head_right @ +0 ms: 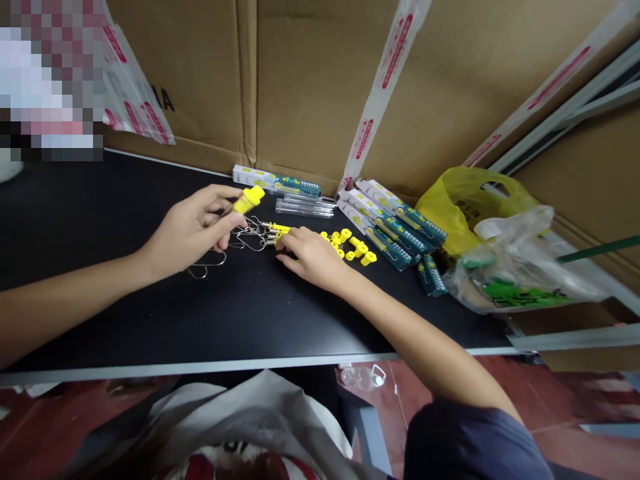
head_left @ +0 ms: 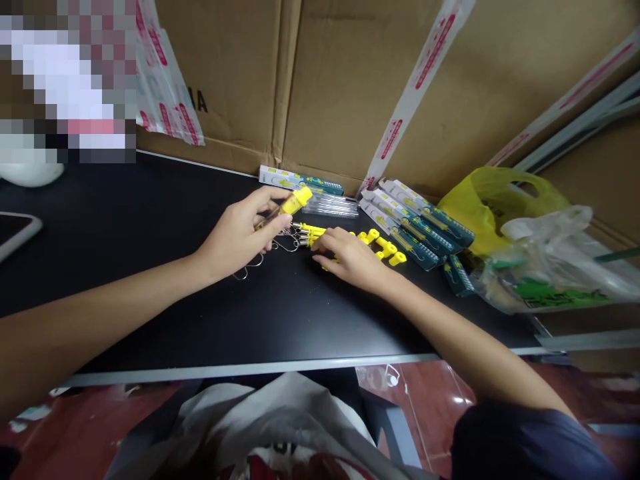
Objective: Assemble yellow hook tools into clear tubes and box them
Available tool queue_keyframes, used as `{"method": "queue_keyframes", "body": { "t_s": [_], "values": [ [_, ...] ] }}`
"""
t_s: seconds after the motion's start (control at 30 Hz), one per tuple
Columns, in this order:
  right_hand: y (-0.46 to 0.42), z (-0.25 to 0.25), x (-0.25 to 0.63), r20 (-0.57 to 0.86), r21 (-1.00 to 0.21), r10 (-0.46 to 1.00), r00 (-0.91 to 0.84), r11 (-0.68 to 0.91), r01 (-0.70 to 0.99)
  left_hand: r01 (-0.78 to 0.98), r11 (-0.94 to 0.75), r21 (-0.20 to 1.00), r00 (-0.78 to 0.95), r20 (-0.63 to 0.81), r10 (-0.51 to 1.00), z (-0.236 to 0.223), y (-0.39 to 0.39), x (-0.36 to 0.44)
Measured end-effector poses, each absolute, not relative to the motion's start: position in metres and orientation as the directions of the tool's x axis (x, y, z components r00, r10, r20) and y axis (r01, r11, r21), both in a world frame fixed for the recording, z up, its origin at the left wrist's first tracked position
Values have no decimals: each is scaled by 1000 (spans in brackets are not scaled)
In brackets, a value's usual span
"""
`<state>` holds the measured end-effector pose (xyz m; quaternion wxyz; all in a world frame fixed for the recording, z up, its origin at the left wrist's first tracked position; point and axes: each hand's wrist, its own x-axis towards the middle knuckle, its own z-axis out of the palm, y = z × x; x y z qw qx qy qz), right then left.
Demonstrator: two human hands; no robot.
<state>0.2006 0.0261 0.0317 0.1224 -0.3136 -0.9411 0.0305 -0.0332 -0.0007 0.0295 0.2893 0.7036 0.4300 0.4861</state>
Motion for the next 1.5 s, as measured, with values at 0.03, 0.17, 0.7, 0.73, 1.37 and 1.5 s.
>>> {"method": "queue_keyframes", "body": {
  "t_s": [0.03, 0.17, 0.7, 0.73, 1.37, 1.5],
  "values": [
    [27, 33, 194, 185, -86, 575, -797, 817, 570, 284, -448, 848, 142, 425, 894, 30, 1, -34],
    [31, 39, 160, 120, 88, 558, -821, 817, 569, 244, -448, 860, 110, 434, 894, 32, 7, -38],
    [41, 57, 104, -68, 140, 757, -650, 653, 745, 247, -364, 898, 62, 360, 931, 52, 10, -48],
    [41, 58, 107, -52, 126, 770, -635, 636, 761, 213, -332, 919, 72, 325, 943, 52, 11, -48],
    [18, 45, 199, 518, -417, 607, -603, 795, 441, 94, -84, 992, 412, 38, 910, 27, -11, -24],
    [16, 48, 203, 598, -358, 492, -633, 870, 338, 140, -90, 986, 484, 11, 875, 24, -11, -24]
  ]
}}
